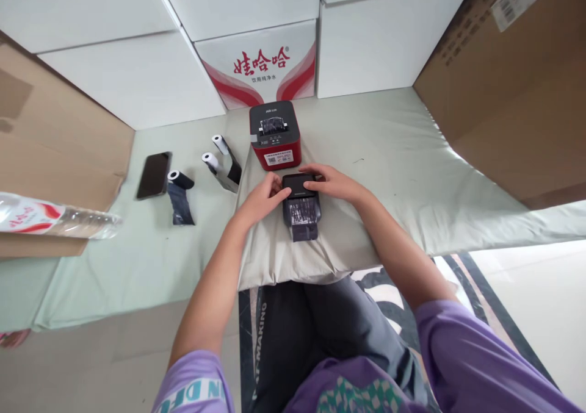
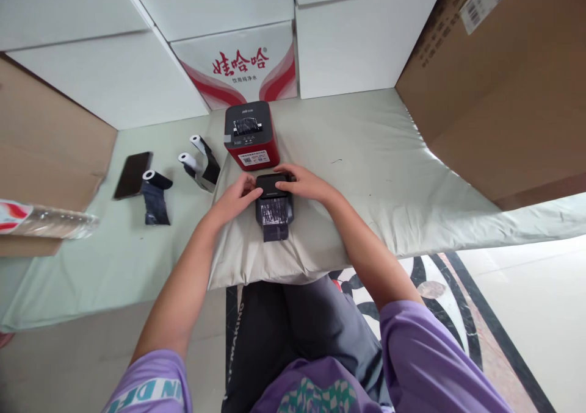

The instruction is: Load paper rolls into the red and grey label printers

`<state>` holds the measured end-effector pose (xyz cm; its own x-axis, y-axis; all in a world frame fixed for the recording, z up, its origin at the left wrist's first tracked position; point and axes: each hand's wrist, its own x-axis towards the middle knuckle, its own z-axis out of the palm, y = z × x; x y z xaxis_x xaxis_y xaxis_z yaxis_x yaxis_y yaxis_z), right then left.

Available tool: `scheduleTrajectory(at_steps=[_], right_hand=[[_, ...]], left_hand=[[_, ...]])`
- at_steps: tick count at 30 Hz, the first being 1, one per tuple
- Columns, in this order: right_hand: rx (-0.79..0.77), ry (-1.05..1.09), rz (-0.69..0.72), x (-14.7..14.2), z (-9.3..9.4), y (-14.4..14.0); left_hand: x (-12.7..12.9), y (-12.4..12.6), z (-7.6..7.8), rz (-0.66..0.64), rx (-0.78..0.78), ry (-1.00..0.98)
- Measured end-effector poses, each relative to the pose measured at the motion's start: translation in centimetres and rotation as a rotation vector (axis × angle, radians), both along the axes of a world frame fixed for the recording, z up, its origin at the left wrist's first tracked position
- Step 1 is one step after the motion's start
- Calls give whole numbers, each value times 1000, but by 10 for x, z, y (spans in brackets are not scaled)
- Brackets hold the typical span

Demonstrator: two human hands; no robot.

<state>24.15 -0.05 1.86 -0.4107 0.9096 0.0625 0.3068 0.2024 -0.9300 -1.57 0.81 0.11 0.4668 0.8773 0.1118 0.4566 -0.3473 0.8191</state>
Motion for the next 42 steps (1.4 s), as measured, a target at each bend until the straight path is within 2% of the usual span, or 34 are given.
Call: scheduleTrajectory(at_steps=[5, 10, 13, 16, 19, 20, 24, 26, 29, 31, 35, 39, 42], right_hand=[[-16, -9, 114, 9, 1, 1], [52, -52, 178, 7, 4, 1], [0, -38, 157, 4, 2, 0], [-58, 0, 16, 4, -5, -5], [-10, -51, -186, 8, -11, -20], [24, -83, -215, 9, -12, -28], [187, -196, -122, 3, -17, -74], [235, -236, -149, -9, -20, -96], [297, -265, -265, -32, -25, -115], [305, -253, -367, -45, -25, -117], [223, -201, -603, -66, -19, -111], [212, -357, -778, -94, -12, -106], [233, -447, -840, -109, -13, -105]], left_hand=[[0, 5, -13, -86, -20, -64], [1, 6, -9, -93, -83, -91], [4, 0, -6, -56, -105, -124], [6, -6, -7, 12, -108, -143], [4, -7, -9, 104, -91, -159], [4, -7, -10, 140, -90, -168], [3, -3, -11, 229, -90, -160], [4, -2, -10, 230, -72, -128], [5, -4, -8, 213, -44, -89], [5, -6, -6, 199, -41, -82], [5, -7, -5, 183, -44, -95], [6, -8, -5, 172, -62, -100], [6, -8, -5, 171, -80, -119]])
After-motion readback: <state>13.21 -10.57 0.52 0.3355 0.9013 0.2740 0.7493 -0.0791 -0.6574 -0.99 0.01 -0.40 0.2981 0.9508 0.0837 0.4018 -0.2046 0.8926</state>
